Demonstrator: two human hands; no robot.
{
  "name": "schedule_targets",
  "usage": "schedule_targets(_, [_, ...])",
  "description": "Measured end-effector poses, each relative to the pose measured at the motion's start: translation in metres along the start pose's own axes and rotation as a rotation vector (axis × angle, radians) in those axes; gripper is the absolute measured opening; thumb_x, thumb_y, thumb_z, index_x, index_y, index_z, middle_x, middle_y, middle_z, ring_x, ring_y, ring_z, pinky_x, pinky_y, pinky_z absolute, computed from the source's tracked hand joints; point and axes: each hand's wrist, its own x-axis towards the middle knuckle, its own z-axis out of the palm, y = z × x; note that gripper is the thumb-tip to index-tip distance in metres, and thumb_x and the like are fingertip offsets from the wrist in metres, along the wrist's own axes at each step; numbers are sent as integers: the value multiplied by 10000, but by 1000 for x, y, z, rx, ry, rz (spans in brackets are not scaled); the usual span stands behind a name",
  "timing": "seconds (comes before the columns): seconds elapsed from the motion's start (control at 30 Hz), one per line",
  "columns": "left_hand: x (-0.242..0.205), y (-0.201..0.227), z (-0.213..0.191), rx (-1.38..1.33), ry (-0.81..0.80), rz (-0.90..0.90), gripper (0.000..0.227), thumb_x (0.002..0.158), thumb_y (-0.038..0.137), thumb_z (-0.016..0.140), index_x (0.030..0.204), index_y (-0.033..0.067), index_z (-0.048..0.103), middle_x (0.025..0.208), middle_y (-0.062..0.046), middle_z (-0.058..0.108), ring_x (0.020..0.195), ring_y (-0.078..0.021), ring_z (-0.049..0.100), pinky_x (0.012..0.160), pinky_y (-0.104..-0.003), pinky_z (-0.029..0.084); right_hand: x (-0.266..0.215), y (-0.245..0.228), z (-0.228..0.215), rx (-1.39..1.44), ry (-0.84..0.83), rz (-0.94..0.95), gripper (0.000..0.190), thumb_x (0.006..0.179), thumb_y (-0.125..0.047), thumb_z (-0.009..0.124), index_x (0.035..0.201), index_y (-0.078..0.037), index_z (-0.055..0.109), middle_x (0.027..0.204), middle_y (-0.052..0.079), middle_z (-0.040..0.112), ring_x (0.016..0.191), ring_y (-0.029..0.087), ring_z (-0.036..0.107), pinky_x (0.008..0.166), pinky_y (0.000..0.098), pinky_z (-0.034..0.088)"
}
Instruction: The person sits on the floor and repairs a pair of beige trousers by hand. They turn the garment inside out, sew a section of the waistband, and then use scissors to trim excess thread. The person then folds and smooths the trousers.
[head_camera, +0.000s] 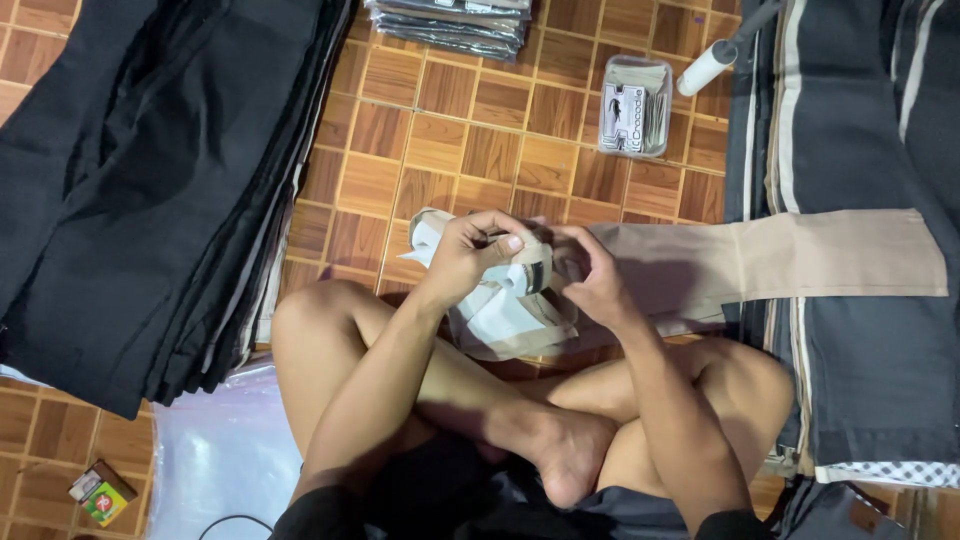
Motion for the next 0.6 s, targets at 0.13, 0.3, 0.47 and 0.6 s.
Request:
schedule_targets(0.13, [-1,17,6,64,31,-17,97,938,39,722,1016,-17,739,890,-94,738,855,-119,655,805,-275,567,10,-2,-11,-102,191,-20,401,762,100,667,1102,-93,751,944,83,696,898,198,679,869,362,559])
schedule_targets(0.3, [-1,16,0,130,88,-91,111,918,40,738,1020,2,758,766,-66,722,675,-58,617,653,-158,525,15,4,-34,-161,34,-286,487,762,-44,777,1247,-69,733,1097,114,692,932,225,654,916,358,510])
schedule_targets(0.47, [4,38,13,212,62,-33,121,905,38,763,1022,8,776,831,-104,750,771,-81,632,718,-217,553,7,-24,-39,-181,-61,-330,670,769,-224,909,1365,-40,665,1235,150,605,1094,278,623,1034,418,460])
schedule_targets(0.6, [2,33,15,261,-3,46,176,920,45,762,1094,26,783,1006,-149,766,943,-164,685,856,-315,572,-2,-46,-37,-263,-32,-367,561,780,-40,838,1322,-50,696,1245,162,672,1137,355,679,1019,441,493])
